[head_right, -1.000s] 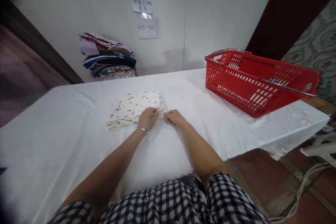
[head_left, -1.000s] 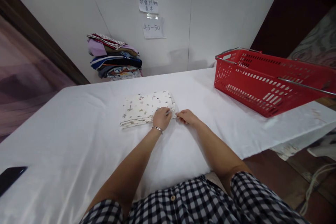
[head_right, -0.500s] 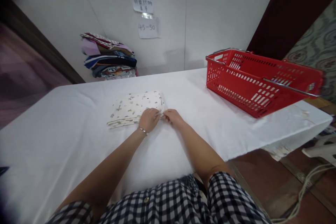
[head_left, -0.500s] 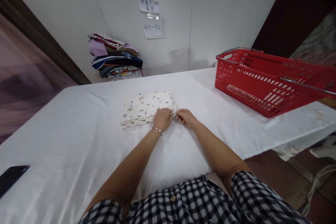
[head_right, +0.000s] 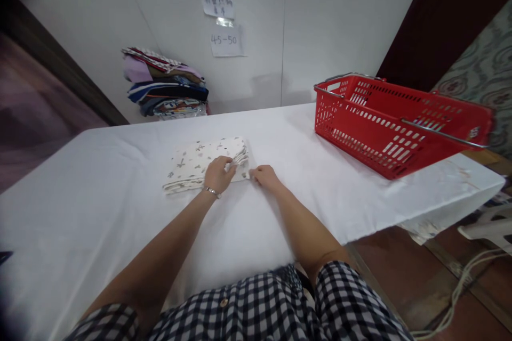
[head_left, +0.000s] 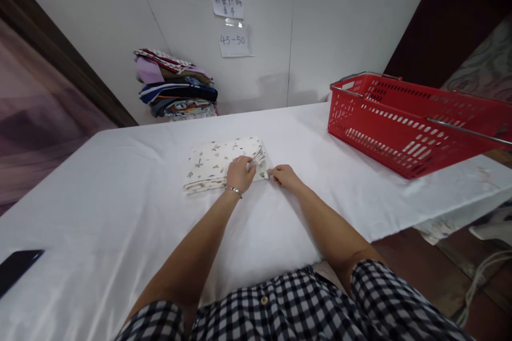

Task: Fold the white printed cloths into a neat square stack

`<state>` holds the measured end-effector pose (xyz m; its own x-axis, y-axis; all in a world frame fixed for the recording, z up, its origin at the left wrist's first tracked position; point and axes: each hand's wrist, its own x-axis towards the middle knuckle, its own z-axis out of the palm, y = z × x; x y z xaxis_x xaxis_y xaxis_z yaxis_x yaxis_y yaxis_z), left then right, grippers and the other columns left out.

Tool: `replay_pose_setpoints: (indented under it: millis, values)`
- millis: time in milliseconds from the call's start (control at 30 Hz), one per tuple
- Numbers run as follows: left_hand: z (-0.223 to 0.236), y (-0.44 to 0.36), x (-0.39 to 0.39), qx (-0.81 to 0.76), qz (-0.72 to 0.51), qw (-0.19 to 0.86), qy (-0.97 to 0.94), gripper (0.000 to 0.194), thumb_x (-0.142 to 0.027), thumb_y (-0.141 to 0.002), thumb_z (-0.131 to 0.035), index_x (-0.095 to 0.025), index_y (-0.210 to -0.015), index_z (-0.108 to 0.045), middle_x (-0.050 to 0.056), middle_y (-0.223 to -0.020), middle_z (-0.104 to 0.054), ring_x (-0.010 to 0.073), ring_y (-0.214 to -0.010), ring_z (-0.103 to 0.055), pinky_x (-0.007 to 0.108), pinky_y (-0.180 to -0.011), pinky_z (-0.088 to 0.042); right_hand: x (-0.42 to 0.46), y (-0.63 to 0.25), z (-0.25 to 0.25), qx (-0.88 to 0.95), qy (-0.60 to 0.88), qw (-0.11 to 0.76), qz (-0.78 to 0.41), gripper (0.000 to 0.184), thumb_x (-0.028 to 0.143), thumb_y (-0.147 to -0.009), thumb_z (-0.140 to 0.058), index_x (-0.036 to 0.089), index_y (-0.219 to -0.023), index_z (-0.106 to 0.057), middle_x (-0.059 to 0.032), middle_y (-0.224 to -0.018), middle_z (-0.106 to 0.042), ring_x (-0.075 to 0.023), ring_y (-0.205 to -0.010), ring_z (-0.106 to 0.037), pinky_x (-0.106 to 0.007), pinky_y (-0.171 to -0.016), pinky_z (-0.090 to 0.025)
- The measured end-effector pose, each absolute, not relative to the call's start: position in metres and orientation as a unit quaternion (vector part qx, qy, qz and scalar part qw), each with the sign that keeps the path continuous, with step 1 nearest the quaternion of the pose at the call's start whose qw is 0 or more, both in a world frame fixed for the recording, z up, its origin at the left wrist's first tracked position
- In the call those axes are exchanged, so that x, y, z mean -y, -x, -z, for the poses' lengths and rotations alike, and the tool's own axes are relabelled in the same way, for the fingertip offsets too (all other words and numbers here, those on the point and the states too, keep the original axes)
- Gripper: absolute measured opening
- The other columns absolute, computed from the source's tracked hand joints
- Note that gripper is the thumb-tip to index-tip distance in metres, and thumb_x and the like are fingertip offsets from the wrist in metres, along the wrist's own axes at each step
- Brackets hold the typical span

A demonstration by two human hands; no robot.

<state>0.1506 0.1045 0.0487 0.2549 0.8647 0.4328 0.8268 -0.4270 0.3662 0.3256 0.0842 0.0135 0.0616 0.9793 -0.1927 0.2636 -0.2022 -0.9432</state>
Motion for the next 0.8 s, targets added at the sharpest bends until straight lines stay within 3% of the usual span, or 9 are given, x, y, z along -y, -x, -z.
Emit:
replay_pose_setpoints:
  millis: [167,300,433,567,800]
  values:
    - [-0.050,-0.148,-0.103,-0.525,-0.286,0.021,-0.801,0.015,-0.025,-0.079,-0.052,-0.020,-0.092,-0.056,0.006,-0.095,-0.062,0.0221,-0.094,-0.055,0.035,-0.082,-0.040,-0.079,-0.317,-0.023,0.579,0.653,0.305,-0.381,0.035,0.047,-0.072,-0.060,0.015,-0.056,-0.058,-0.0002,-0.047,-0.054,-0.0084,-0.043,-0.045,-0.021,-0.046,-0.030]
    - [-0.050,-0.147,-0.103,-0.514,-0.279,0.025,-0.811,0.017,-0.024,-0.079,-0.051,-0.019,-0.095,-0.055,0.006,-0.098,-0.062,0.0214,-0.096,-0.056,0.036,-0.086,-0.039,-0.077,-0.312,-0.029,0.612,0.669,0.266,-0.328,0.025,0.037,-0.071,-0.062,0.016,-0.058,-0.059,0.0001,-0.052,-0.056,-0.0101,-0.053,-0.050,-0.021,-0.051,-0.031]
    - [-0.047,-0.150,-0.102,-0.498,-0.269,0.020,-0.824,0.017,-0.022,-0.079,-0.051,-0.018,-0.096,-0.055,0.006,-0.097,-0.061,0.0203,-0.095,-0.056,0.036,-0.088,-0.039,-0.080,-0.314,-0.025,0.539,0.625,0.347,-0.445,0.022,0.031,-0.071,-0.060,0.017,-0.056,-0.052,0.0035,-0.046,-0.049,-0.0078,-0.044,-0.044,-0.021,-0.046,-0.029]
    - [-0.044,-0.156,-0.099,-0.464,-0.237,0.011,-0.854,0.016,-0.019,-0.078,-0.051,-0.018,-0.093,-0.055,0.005,-0.093,-0.061,0.0193,-0.091,-0.057,0.034,-0.088,-0.039,-0.083,-0.316,-0.021,0.394,0.530,0.438,-0.611,0.021,0.028,-0.068,-0.061,0.017,-0.059,-0.046,0.0064,-0.045,-0.046,-0.0052,-0.036,-0.039,-0.019,-0.036,-0.020]
    - [-0.045,-0.161,-0.097,-0.478,-0.189,0.002,-0.858,0.019,-0.018,-0.079,-0.050,-0.018,-0.096,-0.055,0.006,-0.097,-0.060,0.0198,-0.092,-0.056,0.034,-0.088,-0.038,-0.081,-0.312,-0.020,0.350,0.468,0.474,-0.659,0.017,0.023,-0.065,-0.065,0.017,-0.067,-0.049,0.0038,-0.053,-0.056,-0.0079,-0.045,-0.054,-0.015,-0.033,-0.024]
